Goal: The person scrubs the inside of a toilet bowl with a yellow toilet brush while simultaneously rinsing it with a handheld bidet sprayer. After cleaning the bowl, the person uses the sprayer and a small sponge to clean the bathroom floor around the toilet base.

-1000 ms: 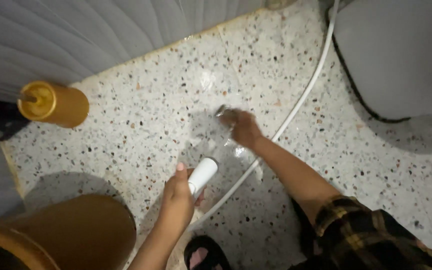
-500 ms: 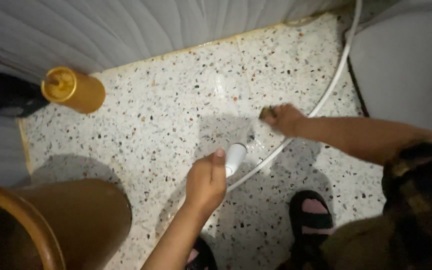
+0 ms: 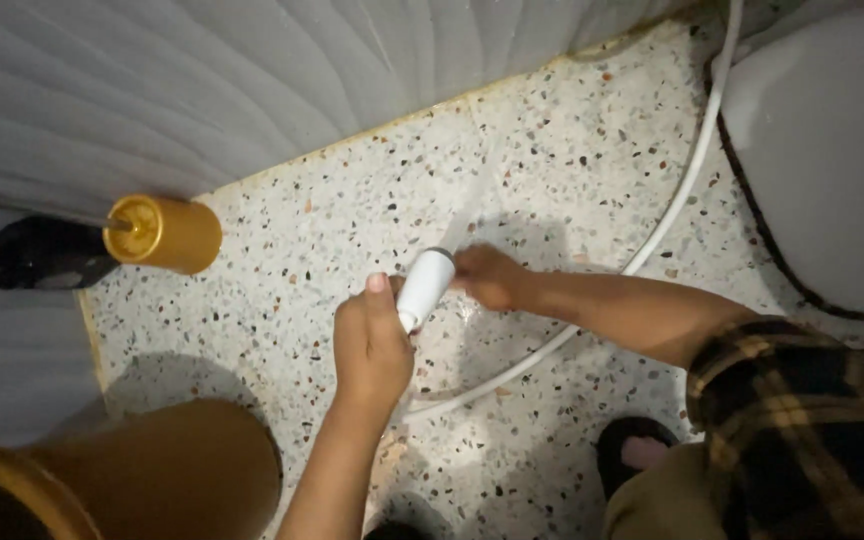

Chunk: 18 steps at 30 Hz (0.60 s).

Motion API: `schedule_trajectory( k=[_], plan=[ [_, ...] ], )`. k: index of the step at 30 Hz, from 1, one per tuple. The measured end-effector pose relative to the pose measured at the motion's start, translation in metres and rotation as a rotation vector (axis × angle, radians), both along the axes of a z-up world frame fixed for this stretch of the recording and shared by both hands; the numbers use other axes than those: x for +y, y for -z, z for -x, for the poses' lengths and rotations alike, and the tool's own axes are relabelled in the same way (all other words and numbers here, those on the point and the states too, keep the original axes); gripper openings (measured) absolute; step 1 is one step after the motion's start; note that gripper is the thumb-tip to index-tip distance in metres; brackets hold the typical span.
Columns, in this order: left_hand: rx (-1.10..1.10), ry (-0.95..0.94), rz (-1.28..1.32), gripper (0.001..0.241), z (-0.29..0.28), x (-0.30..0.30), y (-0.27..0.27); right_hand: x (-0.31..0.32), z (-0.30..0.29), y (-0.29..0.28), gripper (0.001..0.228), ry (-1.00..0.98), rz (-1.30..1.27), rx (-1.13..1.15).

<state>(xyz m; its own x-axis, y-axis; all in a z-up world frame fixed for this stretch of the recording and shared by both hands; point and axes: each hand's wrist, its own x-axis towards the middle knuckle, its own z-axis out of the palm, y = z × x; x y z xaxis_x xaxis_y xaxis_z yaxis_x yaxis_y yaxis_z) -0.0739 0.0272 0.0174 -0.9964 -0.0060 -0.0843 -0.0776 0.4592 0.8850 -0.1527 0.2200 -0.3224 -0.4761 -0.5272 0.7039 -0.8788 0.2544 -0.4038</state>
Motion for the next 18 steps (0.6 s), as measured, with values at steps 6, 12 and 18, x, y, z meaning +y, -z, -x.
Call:
schedule_trajectory(
  k=[6, 12, 18],
  plan=[
    [-0.088, 0.090, 0.031, 0.072, 0.037, 0.007, -0.008, 0.021, 0.006, -0.160, 0.052, 0.184, -0.194, -1.206],
    [-0.145, 0.016, 0.055, 0.077, 0.045, -0.011, -0.030, 0.088, 0.058, -0.081, 0.084, 0.892, -0.532, -1.164],
    [-0.127, -0.167, -0.078, 0.073, 0.017, -0.045, -0.035, 0.052, 0.035, -0.130, 0.048, 0.869, -0.383, -0.992]
  ],
)
